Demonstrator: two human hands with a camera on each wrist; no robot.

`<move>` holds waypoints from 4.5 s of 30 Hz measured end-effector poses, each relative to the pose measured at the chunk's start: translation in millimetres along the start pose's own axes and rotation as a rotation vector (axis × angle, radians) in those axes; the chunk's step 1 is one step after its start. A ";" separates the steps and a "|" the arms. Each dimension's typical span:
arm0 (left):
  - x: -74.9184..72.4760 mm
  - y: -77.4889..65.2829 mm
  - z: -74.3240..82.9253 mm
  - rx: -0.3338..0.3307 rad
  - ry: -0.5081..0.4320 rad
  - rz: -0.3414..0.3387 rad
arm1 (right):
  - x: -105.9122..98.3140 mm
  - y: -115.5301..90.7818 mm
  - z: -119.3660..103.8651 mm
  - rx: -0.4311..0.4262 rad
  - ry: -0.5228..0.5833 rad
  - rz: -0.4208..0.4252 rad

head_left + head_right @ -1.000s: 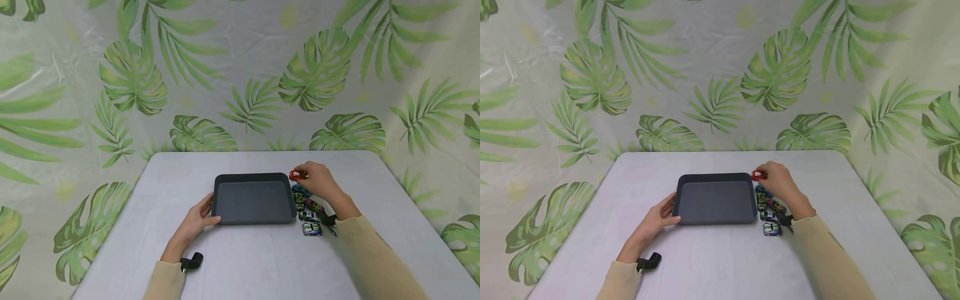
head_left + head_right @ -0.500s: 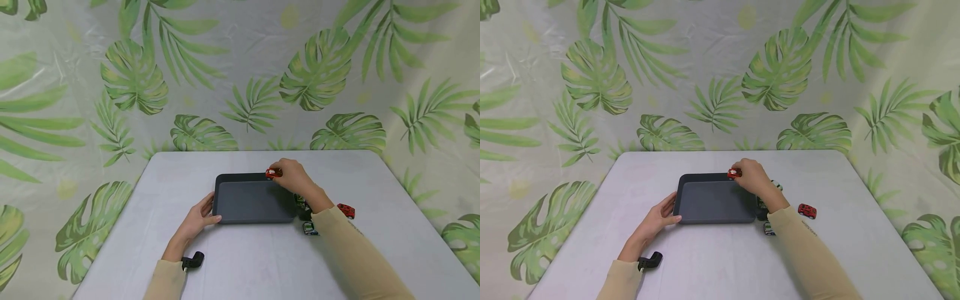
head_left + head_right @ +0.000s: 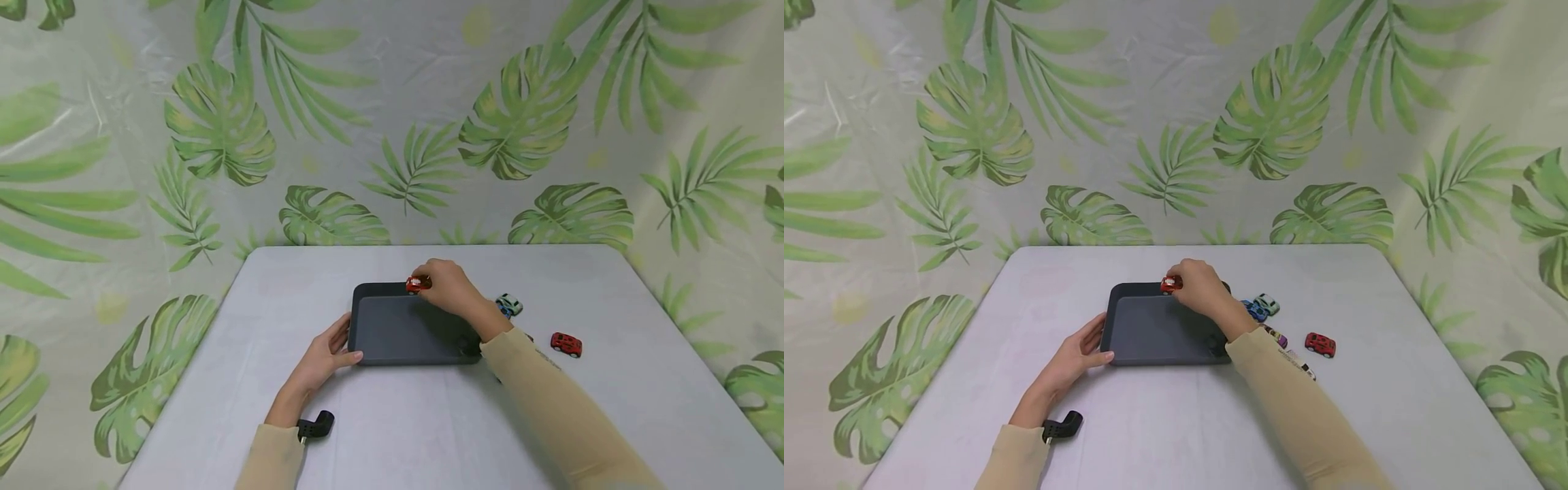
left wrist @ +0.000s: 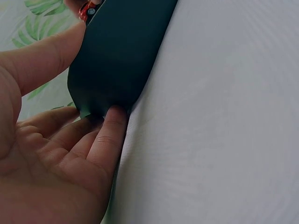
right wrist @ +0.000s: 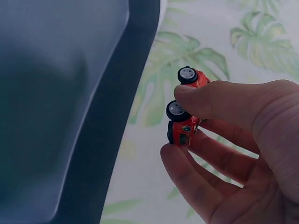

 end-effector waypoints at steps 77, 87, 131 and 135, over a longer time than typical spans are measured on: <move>-1.6 0.6 -3.6 0.000 -0.012 0.009 | 45.7 36.7 -29.3 -0.096 -0.102 -0.184; 1.6 1.1 0.6 -0.006 -0.036 0.012 | 15.4 27.5 -7.8 -0.053 -0.148 -0.177; -1.1 1.7 -3.4 -0.020 -0.006 -0.002 | -41.6 -40.3 151.9 0.155 -0.104 -0.121; -1.5 2.5 -2.1 -0.024 -0.012 -0.001 | -42.3 -46.4 161.2 0.173 -0.097 -0.124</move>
Point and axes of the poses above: each hand's wrist, its own y-axis towards the middle knuckle, its own x-axis out of the palm, z = x × y, the point moved 8 cm from there along y, towards the middle knuckle, and after that the axes turned 7 degrees about x, right-handed, at the moved point
